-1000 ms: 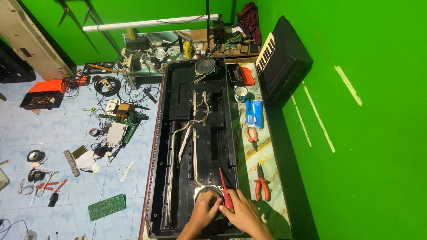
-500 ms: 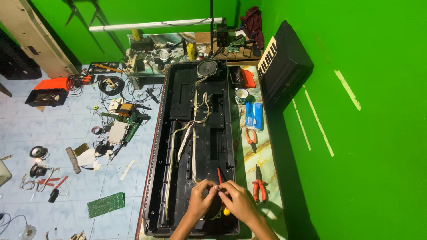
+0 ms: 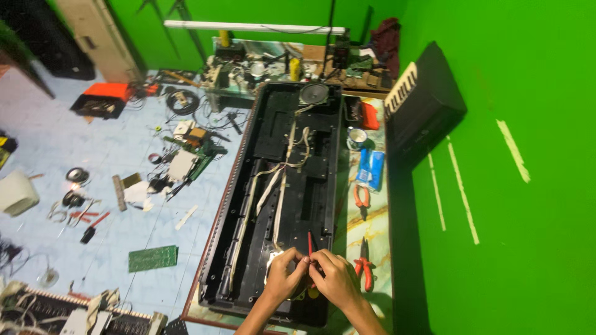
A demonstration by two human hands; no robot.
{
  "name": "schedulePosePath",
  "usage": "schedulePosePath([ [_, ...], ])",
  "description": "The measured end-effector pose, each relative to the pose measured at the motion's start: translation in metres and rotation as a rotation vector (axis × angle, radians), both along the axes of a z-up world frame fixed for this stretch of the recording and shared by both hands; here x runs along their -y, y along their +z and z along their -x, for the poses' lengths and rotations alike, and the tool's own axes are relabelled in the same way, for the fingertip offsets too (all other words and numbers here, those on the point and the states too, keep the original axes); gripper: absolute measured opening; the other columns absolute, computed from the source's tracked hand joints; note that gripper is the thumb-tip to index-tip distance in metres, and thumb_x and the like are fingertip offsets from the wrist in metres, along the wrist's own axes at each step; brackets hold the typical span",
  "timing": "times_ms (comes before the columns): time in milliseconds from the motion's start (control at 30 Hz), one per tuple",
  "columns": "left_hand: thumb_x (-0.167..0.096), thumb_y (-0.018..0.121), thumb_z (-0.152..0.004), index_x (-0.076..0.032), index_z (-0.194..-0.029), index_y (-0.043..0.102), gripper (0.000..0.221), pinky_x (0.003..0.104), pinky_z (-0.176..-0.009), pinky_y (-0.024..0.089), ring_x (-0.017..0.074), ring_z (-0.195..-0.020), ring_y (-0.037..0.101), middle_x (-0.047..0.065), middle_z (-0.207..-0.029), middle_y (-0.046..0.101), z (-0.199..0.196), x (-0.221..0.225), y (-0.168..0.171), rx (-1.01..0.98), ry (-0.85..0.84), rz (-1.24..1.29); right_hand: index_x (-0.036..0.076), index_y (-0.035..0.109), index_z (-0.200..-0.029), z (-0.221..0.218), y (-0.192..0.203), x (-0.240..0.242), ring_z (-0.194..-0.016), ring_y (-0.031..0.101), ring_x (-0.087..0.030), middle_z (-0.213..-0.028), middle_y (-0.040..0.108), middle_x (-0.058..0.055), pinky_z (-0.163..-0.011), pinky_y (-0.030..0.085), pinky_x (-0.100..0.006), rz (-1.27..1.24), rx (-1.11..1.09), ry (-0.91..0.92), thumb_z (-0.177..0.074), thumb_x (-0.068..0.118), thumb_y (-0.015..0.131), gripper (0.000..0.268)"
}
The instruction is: The person works on the internal components of a disassembled electronic keyboard using a screwdriver to tighten screws on a speaker and handling wires.
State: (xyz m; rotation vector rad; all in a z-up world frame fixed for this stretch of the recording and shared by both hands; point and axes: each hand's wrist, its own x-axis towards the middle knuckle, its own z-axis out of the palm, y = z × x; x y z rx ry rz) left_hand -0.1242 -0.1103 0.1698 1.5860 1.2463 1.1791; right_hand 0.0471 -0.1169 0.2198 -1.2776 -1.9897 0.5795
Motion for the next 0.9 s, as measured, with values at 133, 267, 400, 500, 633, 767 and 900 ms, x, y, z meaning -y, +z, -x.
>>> schedulePosePath([
  [133, -0.015, 0.071, -0.090, 0.002, -0.083, 0.068, 0.019, 0.035, -0.068, 0.050, 0.0246, -0.073, 0.068, 0.012, -0.077, 0.070, 0.017, 0.009, 0.007, 0.019, 0.034, -0.007, 0.006, 0.067, -0.090, 0.016, 0.009, -0.005, -0.065, 0.067, -0.029, -0.083, 0.069, -0.007, -0.063, 0.051, -0.040, -0.067, 0.049, 0.077, -0.080, 0.012, 0.076, 0.015],
  [267, -0.016, 0.071, -0.089, -0.001, -0.083, 0.069, 0.016, 0.040, -0.075, 0.048, 0.0309, -0.080, 0.064, 0.012, -0.080, 0.071, 0.045, 0.023, 0.019, -0.151, 0.121, -0.074, 0.007, 0.067, -0.087, 0.047, 0.013, -0.006, -0.067, 0.066, -0.031, -0.081, 0.069, -0.008, -0.063, 0.051, -0.041, -0.067, 0.066, 0.129, -0.079, 0.014, 0.076, 0.014],
  [400, -0.019, 0.071, -0.090, -0.004, -0.087, 0.072, 0.015, 0.040, -0.078, 0.048, 0.0327, -0.080, 0.064, 0.012, -0.081, 0.069, 0.081, 0.035, 0.031, -0.234, 0.212, -0.071, 0.006, 0.068, -0.086, 0.085, 0.015, -0.012, -0.071, 0.067, -0.033, -0.082, 0.069, -0.009, -0.063, 0.052, -0.042, -0.125, 0.042, 0.208, -0.079, 0.017, 0.076, 0.015],
  [500, -0.018, 0.071, -0.089, -0.005, -0.095, 0.074, 0.015, 0.040, -0.081, 0.049, 0.0323, -0.086, 0.066, 0.011, -0.090, 0.072, 0.116, 0.048, 0.039, -0.271, 0.336, -0.166, 0.006, 0.068, -0.086, 0.121, 0.019, -0.018, -0.074, 0.068, -0.032, -0.082, 0.068, -0.010, -0.064, 0.052, -0.043, -0.151, 0.067, 0.270, -0.081, 0.017, 0.074, 0.014],
  [633, -0.018, 0.073, -0.085, -0.006, -0.107, 0.073, 0.025, 0.042, -0.091, 0.048, 0.0323, -0.101, 0.064, 0.011, -0.108, 0.071, 0.174, 0.069, 0.048, -0.472, 0.538, -0.257, 0.006, 0.068, -0.085, 0.179, 0.030, -0.021, -0.077, 0.068, -0.031, -0.083, 0.070, -0.009, -0.068, 0.051, -0.044, -0.180, 0.089, 0.301, -0.082, 0.018, 0.072, 0.013],
  [767, -0.019, 0.073, -0.084, -0.009, -0.113, 0.071, 0.030, 0.051, -0.104, 0.041, 0.0280, -0.120, 0.062, 0.010, -0.121, 0.068, 0.237, 0.095, 0.049, -0.669, 0.686, -0.254, 0.006, 0.067, -0.086, 0.238, 0.042, -0.018, -0.082, 0.068, -0.031, -0.086, 0.069, -0.009, -0.072, 0.051, -0.044, -0.221, 0.075, 0.388, -0.084, 0.017, 0.069, 0.011],
  [900, -0.023, 0.073, -0.086, -0.011, -0.117, 0.071, 0.033, 0.055, -0.108, 0.037, 0.0281, -0.126, 0.059, 0.009, -0.127, 0.067, 0.292, 0.125, 0.046, -0.711, 0.857, -0.190, 0.006, 0.066, -0.087, 0.296, 0.047, -0.013, -0.086, 0.068, -0.032, -0.090, 0.069, -0.011, -0.075, 0.051, -0.045, -0.218, 0.067, 0.499, -0.085, 0.017, 0.070, 0.012],
])
